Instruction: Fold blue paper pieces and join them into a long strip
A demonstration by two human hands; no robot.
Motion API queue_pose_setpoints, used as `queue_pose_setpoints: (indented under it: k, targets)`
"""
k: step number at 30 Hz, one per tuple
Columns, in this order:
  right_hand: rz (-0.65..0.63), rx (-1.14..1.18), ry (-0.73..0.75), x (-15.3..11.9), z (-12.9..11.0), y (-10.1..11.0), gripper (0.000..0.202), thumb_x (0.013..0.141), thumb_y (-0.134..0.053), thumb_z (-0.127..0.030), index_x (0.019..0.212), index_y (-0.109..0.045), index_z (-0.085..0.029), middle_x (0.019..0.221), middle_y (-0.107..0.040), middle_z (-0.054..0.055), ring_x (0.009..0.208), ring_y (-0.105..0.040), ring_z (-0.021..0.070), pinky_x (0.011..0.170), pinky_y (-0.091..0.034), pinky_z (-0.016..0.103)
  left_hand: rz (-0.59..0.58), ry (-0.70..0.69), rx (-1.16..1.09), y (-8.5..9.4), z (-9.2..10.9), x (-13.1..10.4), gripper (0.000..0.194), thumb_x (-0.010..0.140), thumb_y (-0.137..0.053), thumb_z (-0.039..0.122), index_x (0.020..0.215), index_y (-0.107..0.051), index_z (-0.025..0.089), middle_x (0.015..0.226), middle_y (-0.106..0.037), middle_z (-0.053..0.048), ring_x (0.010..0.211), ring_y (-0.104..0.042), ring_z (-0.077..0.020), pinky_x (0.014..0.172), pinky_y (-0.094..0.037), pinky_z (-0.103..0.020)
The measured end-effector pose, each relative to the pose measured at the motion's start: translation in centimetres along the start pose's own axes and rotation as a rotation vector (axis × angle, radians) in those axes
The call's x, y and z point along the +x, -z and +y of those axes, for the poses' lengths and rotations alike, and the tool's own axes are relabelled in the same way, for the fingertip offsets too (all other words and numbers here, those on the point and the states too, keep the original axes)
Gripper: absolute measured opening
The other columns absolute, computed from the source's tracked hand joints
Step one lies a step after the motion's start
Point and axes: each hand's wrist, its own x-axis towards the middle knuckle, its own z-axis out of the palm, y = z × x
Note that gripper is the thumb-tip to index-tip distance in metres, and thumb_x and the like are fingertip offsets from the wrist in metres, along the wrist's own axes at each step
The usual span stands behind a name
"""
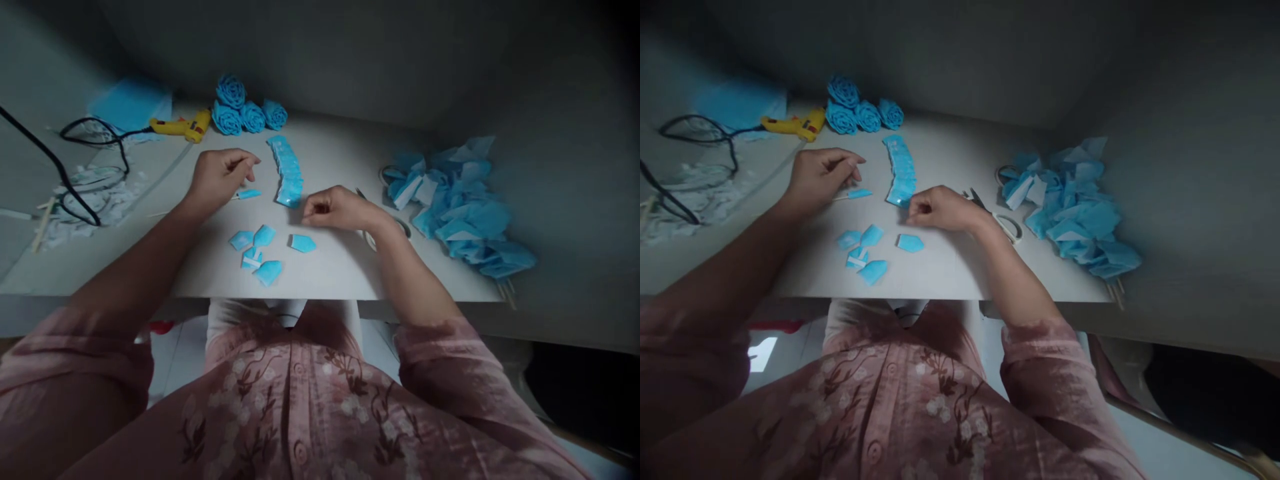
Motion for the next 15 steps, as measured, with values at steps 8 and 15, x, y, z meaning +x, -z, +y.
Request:
queue_pose_setpoints:
  k: [8,15]
  targets:
    - [-0.325,-0.254,-0.047,-1.0,-2.3,-0.4,0.026,0.084,-0.087,-0.028,0.103,-0.071,-0.023,0.104,-0.076,0.002,0.087,-0.061,0.0172,0.075,-0.035,0.029,-0.075,0.035,-0.053,-1.4,1.6,-1.1,0.016,0.093,-0.072,0.033,0.09,-0.086,0.025,0.075,-0.075,-0.003,0.078,-0.068,-0.0206,0.074,-0.049,-0.027]
    - [-0.316,-0.335,-0.064,-0.5,-2.6,-1.0,0.014,0.09,-0.077,-0.02,0.103,-0.073,-0.023,0.097,-0.076,0.001,0.081,-0.059,0.0166,0.074,-0.035,0.032,-0.136,0.05,-0.169,-2.4,1.9,-2.1,0.013,0.09,-0.077,0.033,0.089,-0.087,0.025,0.074,-0.075,-0.004,0.069,-0.065,-0.0174,0.07,-0.052,-0.027]
